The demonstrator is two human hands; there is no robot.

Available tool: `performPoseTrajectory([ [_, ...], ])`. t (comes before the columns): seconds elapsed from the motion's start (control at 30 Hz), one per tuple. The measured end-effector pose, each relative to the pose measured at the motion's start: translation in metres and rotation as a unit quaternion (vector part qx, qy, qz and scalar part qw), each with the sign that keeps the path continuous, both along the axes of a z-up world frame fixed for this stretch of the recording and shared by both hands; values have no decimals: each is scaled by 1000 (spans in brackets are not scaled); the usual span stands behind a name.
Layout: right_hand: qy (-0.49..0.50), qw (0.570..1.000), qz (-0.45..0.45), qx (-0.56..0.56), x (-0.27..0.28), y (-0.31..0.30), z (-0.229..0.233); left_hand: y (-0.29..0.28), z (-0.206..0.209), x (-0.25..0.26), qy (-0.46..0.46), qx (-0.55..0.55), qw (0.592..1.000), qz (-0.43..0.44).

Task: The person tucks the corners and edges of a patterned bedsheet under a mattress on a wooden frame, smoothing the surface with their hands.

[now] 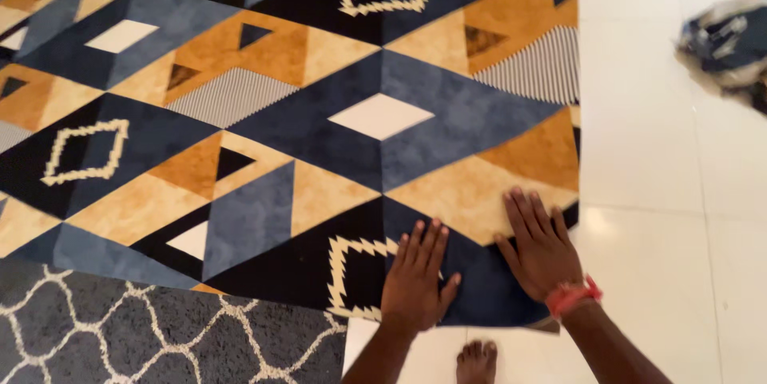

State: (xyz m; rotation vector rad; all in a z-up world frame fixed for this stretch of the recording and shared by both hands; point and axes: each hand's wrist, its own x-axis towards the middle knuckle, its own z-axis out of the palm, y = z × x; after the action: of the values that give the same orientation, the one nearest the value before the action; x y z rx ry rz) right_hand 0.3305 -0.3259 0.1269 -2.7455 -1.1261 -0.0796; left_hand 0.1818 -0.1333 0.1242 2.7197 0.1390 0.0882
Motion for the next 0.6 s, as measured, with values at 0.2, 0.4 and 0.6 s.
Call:
performPoseTrajectory([
  [0.2, 38, 998, -19, 41, 6, -14, -9, -4, 5, 7, 24, -28, 999, 12],
  [0.4, 55, 986, -142, 60, 2, -25, -28, -48, -6, 66, -25, -71, 996, 56],
  [0.6, 100, 962, -155, 200, 12, -31, -34, -95, -12, 108, -30, -77, 991, 105],
])
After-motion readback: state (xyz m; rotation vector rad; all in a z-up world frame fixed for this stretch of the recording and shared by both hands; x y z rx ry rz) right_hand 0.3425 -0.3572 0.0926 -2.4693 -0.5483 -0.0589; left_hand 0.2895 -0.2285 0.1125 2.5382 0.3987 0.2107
